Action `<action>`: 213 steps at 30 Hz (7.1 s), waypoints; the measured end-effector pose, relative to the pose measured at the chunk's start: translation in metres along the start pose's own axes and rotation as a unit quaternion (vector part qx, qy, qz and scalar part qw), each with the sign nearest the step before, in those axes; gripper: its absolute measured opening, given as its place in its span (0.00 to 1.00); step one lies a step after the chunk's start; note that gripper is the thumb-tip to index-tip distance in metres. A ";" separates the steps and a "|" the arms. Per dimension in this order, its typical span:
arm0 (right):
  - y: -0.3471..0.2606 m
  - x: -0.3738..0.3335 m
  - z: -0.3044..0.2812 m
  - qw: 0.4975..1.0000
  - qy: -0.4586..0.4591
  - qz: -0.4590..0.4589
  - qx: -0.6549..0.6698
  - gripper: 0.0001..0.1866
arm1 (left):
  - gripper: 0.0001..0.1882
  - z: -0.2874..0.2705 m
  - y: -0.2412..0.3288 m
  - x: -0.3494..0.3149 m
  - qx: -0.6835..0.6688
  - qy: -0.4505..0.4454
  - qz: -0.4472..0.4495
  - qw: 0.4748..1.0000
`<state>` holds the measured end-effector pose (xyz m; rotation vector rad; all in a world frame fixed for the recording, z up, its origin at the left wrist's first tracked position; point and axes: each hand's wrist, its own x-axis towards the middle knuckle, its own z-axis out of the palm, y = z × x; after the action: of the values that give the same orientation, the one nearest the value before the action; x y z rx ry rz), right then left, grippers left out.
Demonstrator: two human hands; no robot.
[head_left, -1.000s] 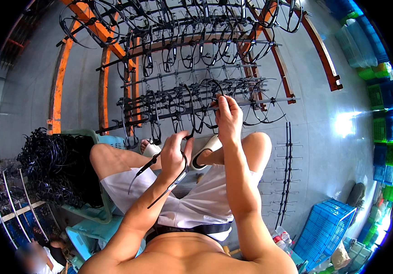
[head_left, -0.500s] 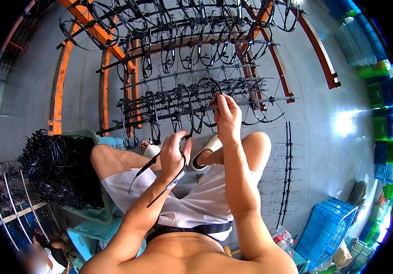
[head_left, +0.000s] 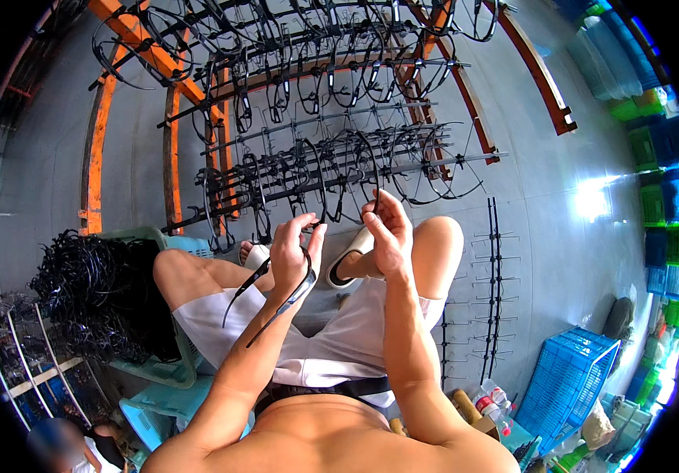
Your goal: The person sits on a low stool and repeatedly picks up black cables from a green basket, untangles them, and hangs them on a metal rack. The person handles the cables one at a time and places them on the rack in front of them.
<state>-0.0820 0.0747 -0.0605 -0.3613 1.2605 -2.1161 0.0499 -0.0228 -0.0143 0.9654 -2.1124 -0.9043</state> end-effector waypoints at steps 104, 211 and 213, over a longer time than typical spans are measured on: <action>0.022 -0.115 0.130 0.903 -0.216 0.041 -0.370 0.09 | 0.15 -0.289 -0.368 -0.100 0.473 0.070 -0.297 0.827; -0.118 0.061 -0.148 0.971 0.164 -0.116 -0.133 0.22 | 0.12 0.067 0.119 -0.011 0.011 -0.160 0.175 0.971; -0.114 0.068 -0.161 0.985 0.146 -0.091 0.016 0.22 | 0.12 0.061 0.120 -0.020 -0.015 -0.193 0.159 0.968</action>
<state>-0.2622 0.1792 -0.0490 -0.1590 1.3992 -2.4091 -0.0313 0.0721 0.0408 0.4350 -2.4767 -1.0141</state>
